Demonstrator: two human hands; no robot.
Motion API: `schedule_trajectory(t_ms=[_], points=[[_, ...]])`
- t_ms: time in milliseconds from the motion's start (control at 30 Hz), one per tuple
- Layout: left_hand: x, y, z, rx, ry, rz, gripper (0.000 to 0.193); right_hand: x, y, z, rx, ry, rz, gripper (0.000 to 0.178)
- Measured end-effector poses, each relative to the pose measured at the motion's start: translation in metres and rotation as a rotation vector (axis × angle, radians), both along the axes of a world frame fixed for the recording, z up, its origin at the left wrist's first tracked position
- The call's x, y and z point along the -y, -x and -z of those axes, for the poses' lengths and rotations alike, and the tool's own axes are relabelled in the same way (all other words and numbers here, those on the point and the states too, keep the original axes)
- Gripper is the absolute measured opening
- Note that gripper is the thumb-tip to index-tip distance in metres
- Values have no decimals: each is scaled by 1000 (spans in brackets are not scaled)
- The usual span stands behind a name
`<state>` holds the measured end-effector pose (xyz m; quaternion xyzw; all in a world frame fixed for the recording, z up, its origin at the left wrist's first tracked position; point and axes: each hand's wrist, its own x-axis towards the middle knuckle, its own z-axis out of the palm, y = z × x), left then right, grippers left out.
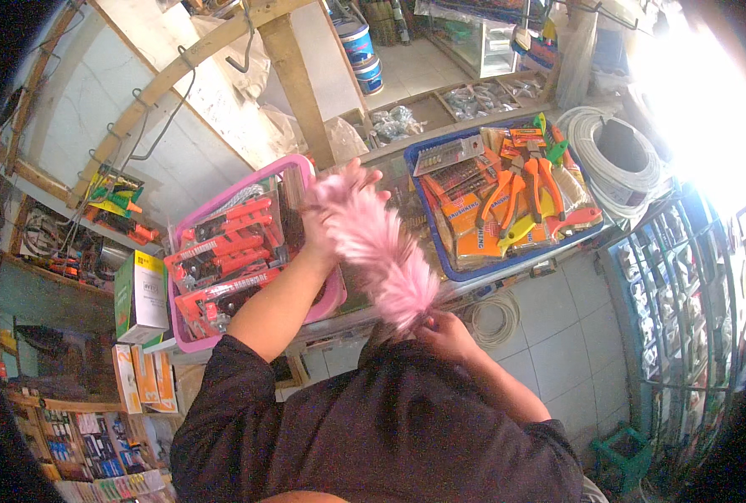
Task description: The person organizes various tools and hardware items by moving packages of pliers and a duster within plastic bins on a sales floor.
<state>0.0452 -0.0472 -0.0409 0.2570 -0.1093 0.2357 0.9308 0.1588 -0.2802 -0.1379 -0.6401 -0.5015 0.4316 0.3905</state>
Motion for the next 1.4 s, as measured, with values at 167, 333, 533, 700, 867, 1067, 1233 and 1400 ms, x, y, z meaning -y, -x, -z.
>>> schedule_trajectory(t_ms=[167, 333, 533, 700, 867, 1067, 1233, 1400], points=[[-13, 11, 17, -123, 104, -173, 77, -6, -6, 10, 105, -34, -61, 26], [-2, 4, 6, -229, 326, -338, 78, -15, -8, -9, -111, 181, 28, 28], [-2, 9, 2, -413, 82, -507, 75, -19, -6, -13, 15, 161, -15, 27], [-26, 20, 31, 77, 2, -35, 75, -18, -3, 15, -66, 109, -9, 25], [-1, 6, -3, -270, 132, -475, 71, -25, -10, -12, 32, 100, 71, 25], [1, 4, -4, -322, 88, -497, 71, -31, -19, -33, -171, 250, 75, 29], [-11, 14, 12, -250, -51, -501, 76, -28, -20, -26, -52, 73, -89, 25], [-12, 20, 3, -89, -9, -257, 69, -7, -30, 21, 287, 102, -15, 25]])
